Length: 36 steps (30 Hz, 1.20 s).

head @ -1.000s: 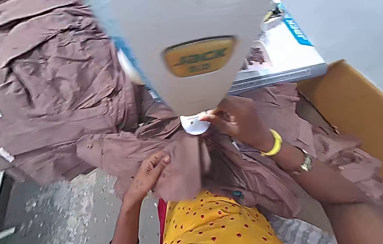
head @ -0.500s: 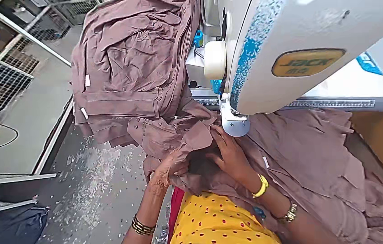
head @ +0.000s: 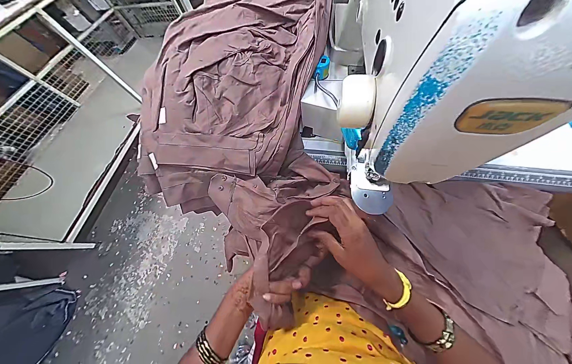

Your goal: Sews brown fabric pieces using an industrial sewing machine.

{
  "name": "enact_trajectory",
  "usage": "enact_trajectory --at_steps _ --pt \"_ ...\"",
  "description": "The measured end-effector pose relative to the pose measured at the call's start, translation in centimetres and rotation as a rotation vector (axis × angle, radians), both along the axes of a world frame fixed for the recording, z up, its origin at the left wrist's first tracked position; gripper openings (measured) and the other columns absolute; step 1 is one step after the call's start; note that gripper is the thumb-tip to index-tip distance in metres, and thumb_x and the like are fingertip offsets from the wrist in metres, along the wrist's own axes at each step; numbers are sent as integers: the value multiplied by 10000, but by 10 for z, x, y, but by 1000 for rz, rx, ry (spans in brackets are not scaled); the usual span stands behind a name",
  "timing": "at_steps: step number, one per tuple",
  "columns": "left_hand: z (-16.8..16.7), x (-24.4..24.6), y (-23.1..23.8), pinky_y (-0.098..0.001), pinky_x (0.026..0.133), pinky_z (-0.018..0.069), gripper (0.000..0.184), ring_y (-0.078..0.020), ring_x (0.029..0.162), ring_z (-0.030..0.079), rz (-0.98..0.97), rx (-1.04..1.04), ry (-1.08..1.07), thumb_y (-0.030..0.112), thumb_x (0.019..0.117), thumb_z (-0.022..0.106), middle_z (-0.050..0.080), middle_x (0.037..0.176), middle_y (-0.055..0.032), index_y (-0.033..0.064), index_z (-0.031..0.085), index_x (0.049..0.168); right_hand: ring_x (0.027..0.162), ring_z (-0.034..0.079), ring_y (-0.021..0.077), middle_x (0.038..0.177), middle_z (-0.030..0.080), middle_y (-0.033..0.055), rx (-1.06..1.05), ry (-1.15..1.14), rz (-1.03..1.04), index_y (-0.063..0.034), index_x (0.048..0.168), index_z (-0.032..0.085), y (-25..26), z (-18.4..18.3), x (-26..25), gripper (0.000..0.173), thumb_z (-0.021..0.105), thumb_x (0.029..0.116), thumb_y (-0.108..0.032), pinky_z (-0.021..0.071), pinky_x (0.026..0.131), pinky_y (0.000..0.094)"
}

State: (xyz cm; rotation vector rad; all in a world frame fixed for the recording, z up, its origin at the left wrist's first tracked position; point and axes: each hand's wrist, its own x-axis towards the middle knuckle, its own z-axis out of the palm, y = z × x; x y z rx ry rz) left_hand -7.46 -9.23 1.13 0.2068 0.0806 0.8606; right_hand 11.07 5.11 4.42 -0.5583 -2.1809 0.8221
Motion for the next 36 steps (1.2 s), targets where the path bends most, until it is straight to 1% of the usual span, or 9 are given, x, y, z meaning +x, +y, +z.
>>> enact_trajectory --at_steps 3,6,9,13,16,19,24,27,36 --pt "2 1 -5 -173 588 525 552 -25 625 603 -47 -24 244 614 959 561 667 909 34 168 651 1271 914 696 90 948 738 54 -54 -7 -79 -69 979 748 1 12 11 253 630 1012 -290 560 836 236" --pt "28 -19 5 -302 855 568 387 -81 910 679 368 17 1275 307 1080 396 707 1079 -16 76 606 1308 790 696 41 869 749 25 -141 -106 -180 -66 1024 745 -2 28 36 304 576 1035 -319 559 721 215" --pt "40 -24 25 -357 927 562 423 -132 1050 680 635 296 1864 257 1077 383 677 1214 -109 -21 546 1351 645 647 71 735 692 -8 -125 -232 -299 -121 1001 751 -4 37 54 417 477 1060 -430 510 568 276" --pt "73 36 46 -302 1037 511 528 -54 1222 602 577 721 1585 411 1093 410 634 1360 -37 36 507 1452 610 619 35 705 673 -24 -97 -180 -290 -119 993 746 -8 52 57 436 451 1077 -429 489 535 236" --pt "74 62 63 -188 770 538 243 22 842 617 431 517 1200 297 1078 503 633 958 68 91 574 1186 635 603 -28 730 676 -37 -94 -91 -353 -102 942 736 2 55 66 402 486 1070 -389 487 562 165" --pt "72 56 87 -194 678 517 266 19 725 601 589 567 1512 348 1022 591 654 828 74 104 697 1027 587 526 -72 687 613 -78 -183 -44 -411 -101 904 708 11 44 76 351 538 1044 -374 429 533 121" --pt "77 42 123 -198 653 511 295 23 693 602 573 601 1709 425 998 598 652 785 93 151 707 988 586 557 -48 740 643 -109 -446 59 -403 -53 1226 568 13 40 75 330 641 978 -258 490 546 152" --pt "90 34 134 -271 700 498 291 -14 722 594 419 592 1800 419 995 597 638 792 67 150 704 985 487 464 -38 611 529 -132 -520 75 -402 -54 1209 527 20 39 75 321 644 960 -220 423 478 165" --pt "111 24 165 -266 666 444 217 -9 694 533 330 681 1856 343 988 636 560 739 80 150 648 890 491 415 -60 632 481 -123 -488 104 -448 -60 1060 543 34 38 69 222 668 940 -200 386 481 125"
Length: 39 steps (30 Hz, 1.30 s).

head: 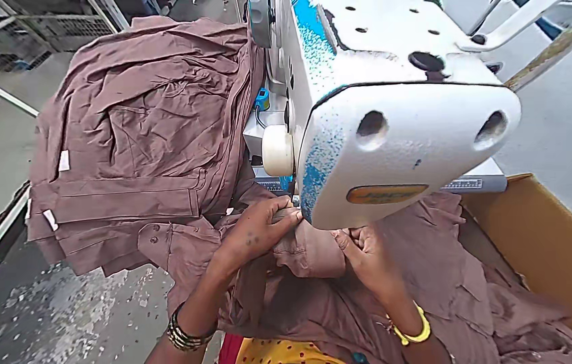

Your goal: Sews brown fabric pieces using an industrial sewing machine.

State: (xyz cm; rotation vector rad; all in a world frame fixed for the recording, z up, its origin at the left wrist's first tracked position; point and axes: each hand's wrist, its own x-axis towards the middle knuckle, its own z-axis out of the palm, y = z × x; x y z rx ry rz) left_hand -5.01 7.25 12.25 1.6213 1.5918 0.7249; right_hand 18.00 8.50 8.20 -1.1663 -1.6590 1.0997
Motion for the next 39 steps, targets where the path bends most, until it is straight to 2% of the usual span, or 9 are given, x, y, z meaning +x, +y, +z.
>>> enact_trajectory --at_steps 8,12,14,20,26,29,32,36,39 --pt "-10 -5 1 -344 731 483 254 -55 768 584 -50 -17 16 373 1003 587 605 794 45 143 663 926 617 589 17 739 637 -34 133 -183 49 -25 1107 616 15 4 17 294 654 974 -285 525 593 224" --pt "-18 -1 -5 -291 714 481 226 -20 741 576 5 -6 -15 351 1013 577 597 785 69 151 662 952 850 714 352 909 721 197 436 -580 -282 13 1018 755 73 8 44 190 606 973 -97 563 749 523" --pt "-20 0 -5 -261 711 490 221 5 736 581 28 16 -22 357 1011 576 604 785 86 161 663 960 917 692 434 974 695 242 552 -721 -308 12 1048 760 99 1 51 186 619 978 -88 556 750 569" --pt "-21 8 -9 -252 736 496 194 13 777 594 79 59 -34 317 1002 583 624 819 77 144 665 972 1067 632 439 1124 653 253 551 -911 -81 19 1203 709 136 -7 46 261 578 1014 -106 533 846 529" --pt "-24 11 -12 -184 719 476 169 46 751 564 108 49 -137 272 1021 579 597 805 85 125 648 974 982 684 434 1031 704 250 526 -590 -161 38 1042 737 126 -10 60 223 643 980 -156 536 840 588" --pt "-24 10 -9 -170 696 462 171 63 727 546 103 34 -164 288 1026 581 577 781 102 142 631 953 776 665 273 904 704 181 383 -446 -209 32 1055 723 111 2 61 176 658 955 -97 534 734 473" --pt "-30 8 -8 -195 711 469 209 45 737 552 96 43 -145 335 1028 569 581 791 101 141 643 1004 767 622 55 888 692 46 221 -343 -147 -28 1076 712 95 25 58 162 692 930 -96 525 726 278" --pt "-33 15 -33 -383 597 548 297 -165 639 653 -16 360 107 328 1016 572 661 718 -54 60 694 975 718 678 208 793 693 124 777 -439 -59 -7 882 706 72 27 33 165 680 923 -165 555 645 368" --pt "-33 16 -55 -323 511 496 298 -145 562 606 -291 538 161 377 1043 524 604 643 -12 140 664 931 796 685 203 779 690 69 1136 -487 156 -115 865 684 45 20 9 217 581 1010 -239 559 747 325"
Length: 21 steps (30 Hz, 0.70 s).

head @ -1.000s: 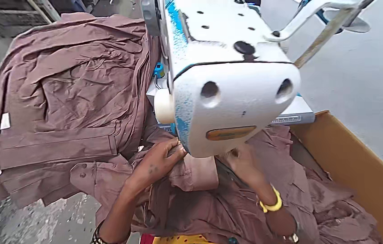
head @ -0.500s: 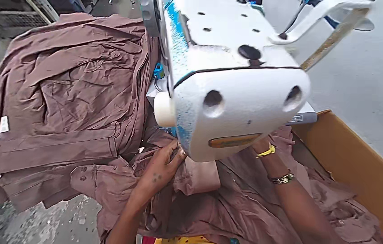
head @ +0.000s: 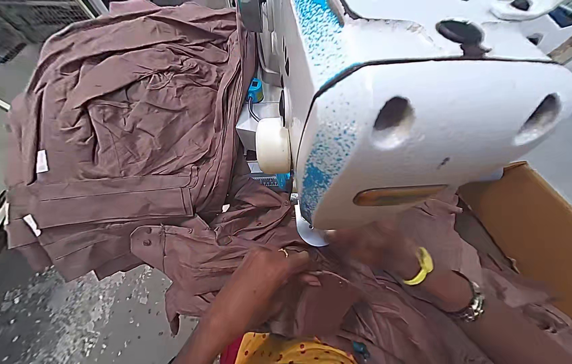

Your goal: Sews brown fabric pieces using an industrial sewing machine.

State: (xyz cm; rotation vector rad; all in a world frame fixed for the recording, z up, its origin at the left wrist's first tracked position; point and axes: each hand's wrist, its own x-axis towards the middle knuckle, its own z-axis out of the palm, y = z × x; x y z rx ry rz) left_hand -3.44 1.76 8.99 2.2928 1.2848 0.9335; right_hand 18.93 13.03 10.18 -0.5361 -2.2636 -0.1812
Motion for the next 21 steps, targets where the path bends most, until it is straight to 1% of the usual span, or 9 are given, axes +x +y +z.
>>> enact_trajectory --at_steps 3,5,6,8,10,13,17,19,21 --pt "-2 -7 -1 -264 580 521 318 -93 632 641 -25 -87 -60 371 1054 519 671 730 -16 111 693 996 833 756 294 820 760 121 -34 -136 32 -70 820 733 -4 11 -12 227 600 985 -150 592 712 433" --pt "-3 -14 -2 -180 582 474 302 -30 619 581 5 -171 -159 344 1054 537 648 729 -10 81 676 1004 879 753 263 893 766 141 -320 -39 22 -34 879 754 -3 9 -10 199 654 958 -186 597 763 416" --pt "-4 -18 -3 -146 571 449 295 5 606 546 18 -219 -219 338 1053 545 623 718 6 75 665 997 894 732 174 912 761 110 -520 60 28 -16 925 753 -2 5 -7 200 697 929 -208 580 811 339" --pt "-6 -21 -2 -111 562 417 281 54 597 502 30 -308 -324 340 1045 565 593 709 45 80 653 985 837 637 -48 866 696 -23 -816 198 42 -16 979 683 2 -3 -6 273 773 866 -248 525 796 140" --pt "-8 -22 0 -112 556 410 276 70 593 494 40 -387 -375 355 1036 581 583 703 79 97 660 977 793 587 -94 830 649 -66 -959 297 34 -11 972 654 2 -10 -13 304 817 815 -214 500 770 105" --pt "-7 -24 3 -115 564 420 241 66 605 502 81 -488 -462 346 1025 598 570 721 108 120 652 964 811 588 -117 833 660 -96 -1008 334 21 -33 954 670 3 -5 -21 258 816 810 -191 496 794 96" --pt "-1 -25 5 -123 605 460 112 47 645 546 133 -617 -623 228 1021 584 578 758 118 160 607 935 728 540 -81 782 608 -63 -1018 240 13 -9 931 650 7 -4 -17 227 771 847 -181 462 717 104" --pt "2 -22 9 -127 585 454 113 38 622 537 156 -662 -679 175 1019 553 555 728 114 167 564 907 730 544 -49 813 616 -37 -947 212 -3 4 1004 641 4 -5 -13 365 799 847 -286 472 709 130" --pt "5 -20 13 -136 559 446 130 30 590 526 192 -697 -708 158 1023 526 539 689 108 163 536 894 747 580 7 832 648 16 -701 245 3 13 1018 656 -10 -6 -9 489 766 882 -443 506 706 177"
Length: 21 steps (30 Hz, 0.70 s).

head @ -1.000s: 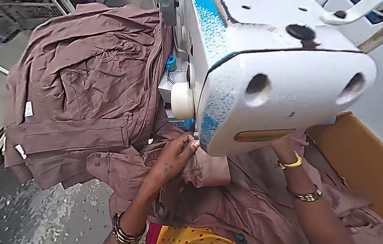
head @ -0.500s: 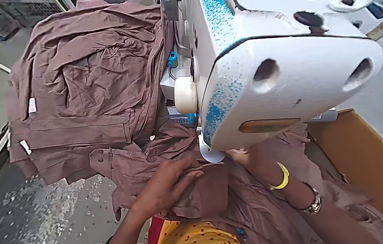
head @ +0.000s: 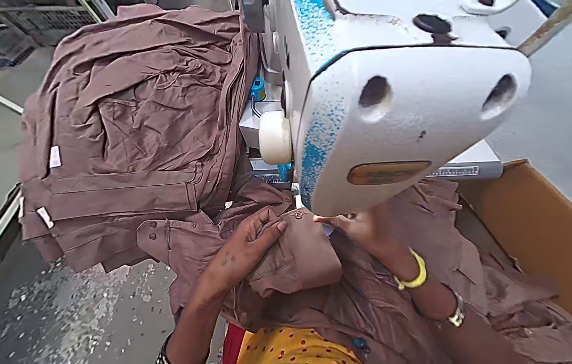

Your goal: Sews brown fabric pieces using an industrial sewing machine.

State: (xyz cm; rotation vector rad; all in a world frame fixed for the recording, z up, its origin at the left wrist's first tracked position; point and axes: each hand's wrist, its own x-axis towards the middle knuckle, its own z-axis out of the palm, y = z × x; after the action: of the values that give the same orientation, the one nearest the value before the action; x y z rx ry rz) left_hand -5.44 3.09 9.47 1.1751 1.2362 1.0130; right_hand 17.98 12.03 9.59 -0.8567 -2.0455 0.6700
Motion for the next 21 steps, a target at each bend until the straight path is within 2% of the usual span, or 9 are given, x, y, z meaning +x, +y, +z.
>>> enact_trajectory --at_steps 1,3,6,8,10,13,16,19,21 --pt "1 1 3 -145 564 453 135 22 595 534 11 -18 -9 158 1031 519 545 692 99 157 536 896 796 633 40 859 680 37 125 17 16 -22 992 666 -10 -2 2 478 694 936 -496 544 740 207" --pt "2 4 11 -161 589 474 139 9 623 558 15 -30 -31 155 1042 508 569 710 90 149 548 909 1008 688 114 997 730 43 320 14 122 -110 1017 715 -27 -13 8 412 586 1012 -501 560 916 286" --pt "8 7 31 -148 598 487 113 34 628 574 16 14 65 144 1030 542 588 702 112 151 575 922 1107 681 188 1059 749 75 511 -14 133 -92 1073 755 -33 -35 12 435 545 1042 -472 523 1016 333" --pt "12 8 43 -140 629 480 96 59 661 569 50 50 231 171 1007 608 589 722 116 154 592 914 1129 679 179 1095 757 78 537 -55 58 -91 1102 757 -34 -39 14 435 509 1064 -446 508 1023 325" --pt "17 9 50 -133 701 484 57 78 738 574 72 73 353 176 987 647 613 793 102 119 644 987 1145 672 171 1123 756 77 546 -104 12 -89 1132 753 -36 -39 13 433 498 1071 -434 497 1024 316" --pt "21 8 53 -114 716 477 68 105 763 567 75 99 406 160 978 641 614 811 111 105 655 1015 1159 669 170 1143 757 76 561 -117 -2 -89 1144 755 -37 -40 11 444 486 1075 -435 493 1021 310" --pt "12 1 49 -110 712 487 89 111 768 568 83 108 277 129 1015 551 605 820 144 122 640 1013 1169 666 165 1139 751 83 468 -44 1 -96 1127 757 -31 -39 19 429 491 1074 -429 502 1030 318" --pt "-16 -24 43 -147 778 557 258 70 834 653 103 55 -50 252 1061 451 709 874 174 256 691 967 1062 691 171 1062 755 67 386 -120 -230 -102 1047 777 7 -29 55 346 546 1060 -360 550 948 349" --pt "-44 -47 38 -160 741 560 203 45 796 663 -29 7 -201 367 1027 563 726 870 142 278 733 962 989 702 299 1035 735 146 343 -290 -461 -51 1017 775 46 -31 88 271 586 1018 -244 578 841 452"
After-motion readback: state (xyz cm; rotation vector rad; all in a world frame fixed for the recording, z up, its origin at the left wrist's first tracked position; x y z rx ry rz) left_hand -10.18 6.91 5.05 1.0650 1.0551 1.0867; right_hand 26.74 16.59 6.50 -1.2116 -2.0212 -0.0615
